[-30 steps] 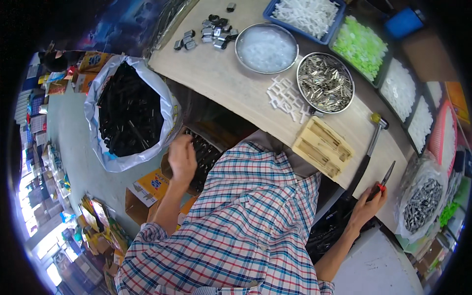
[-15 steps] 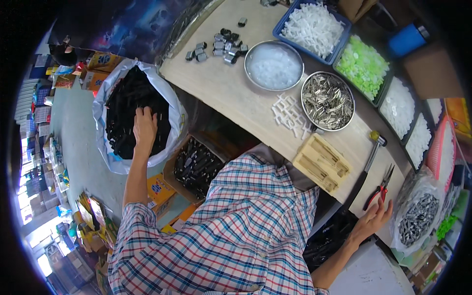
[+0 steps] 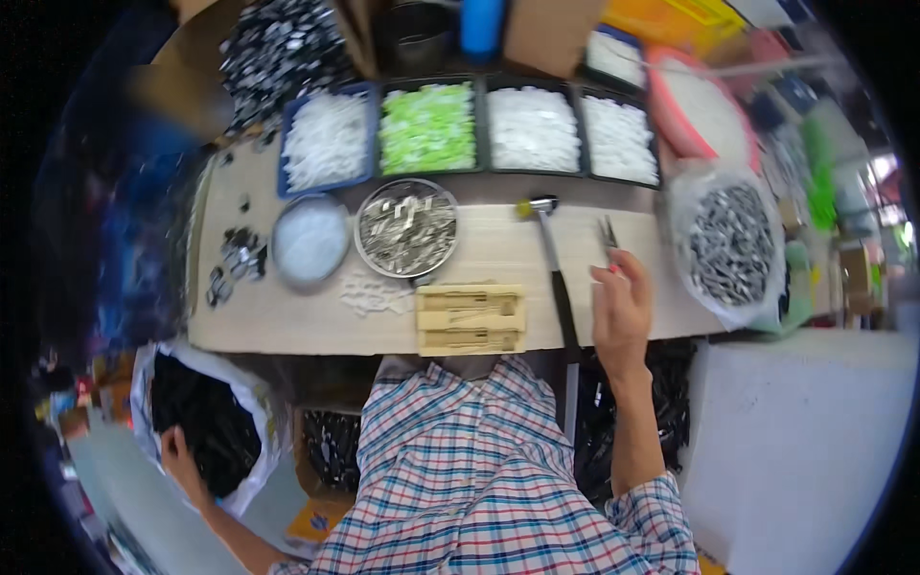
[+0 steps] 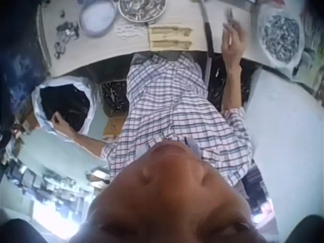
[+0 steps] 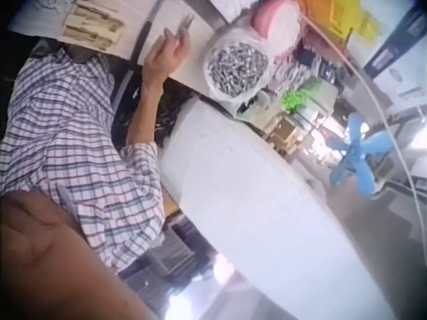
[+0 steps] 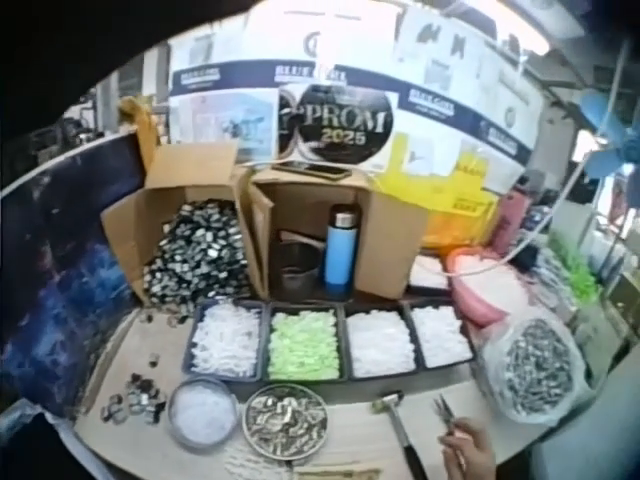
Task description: Assembling small mechanical components at a workstation using pliers and a small hammer.
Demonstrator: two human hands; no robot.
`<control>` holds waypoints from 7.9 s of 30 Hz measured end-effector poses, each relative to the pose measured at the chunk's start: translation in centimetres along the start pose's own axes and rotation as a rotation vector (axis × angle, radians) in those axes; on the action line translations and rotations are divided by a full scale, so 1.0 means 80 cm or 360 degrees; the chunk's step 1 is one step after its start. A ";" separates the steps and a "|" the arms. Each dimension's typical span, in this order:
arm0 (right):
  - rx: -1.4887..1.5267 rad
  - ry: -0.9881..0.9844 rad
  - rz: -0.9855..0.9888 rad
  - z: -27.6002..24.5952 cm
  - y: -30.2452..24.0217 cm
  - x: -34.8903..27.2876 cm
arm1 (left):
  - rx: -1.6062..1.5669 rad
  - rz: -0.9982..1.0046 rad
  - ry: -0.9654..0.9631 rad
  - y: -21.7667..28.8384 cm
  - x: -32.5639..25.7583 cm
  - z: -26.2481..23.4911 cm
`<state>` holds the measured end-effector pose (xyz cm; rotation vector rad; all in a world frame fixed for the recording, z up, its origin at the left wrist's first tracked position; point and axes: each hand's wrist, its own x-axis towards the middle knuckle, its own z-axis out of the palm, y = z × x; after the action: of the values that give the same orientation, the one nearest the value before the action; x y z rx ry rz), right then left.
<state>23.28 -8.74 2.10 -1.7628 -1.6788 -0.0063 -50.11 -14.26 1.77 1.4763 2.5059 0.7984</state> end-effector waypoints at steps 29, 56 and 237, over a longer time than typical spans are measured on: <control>0.1415 -0.0340 0.0172 0.053 -0.113 -0.040 | -0.2218 -0.0710 -0.1593 0.480 -0.185 0.248; 0.1694 -0.0605 0.0895 0.062 -0.070 -0.006 | -0.0576 0.2252 -0.0740 0.408 -0.184 0.306; 0.1286 -0.0197 0.0860 0.098 -0.153 -0.035 | -0.1166 0.1284 -0.0592 0.476 -0.206 0.274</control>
<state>8.54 -8.41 0.64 -1.5103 -0.9928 0.9044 -4.07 -5.29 -0.46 2.0266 1.0970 1.2063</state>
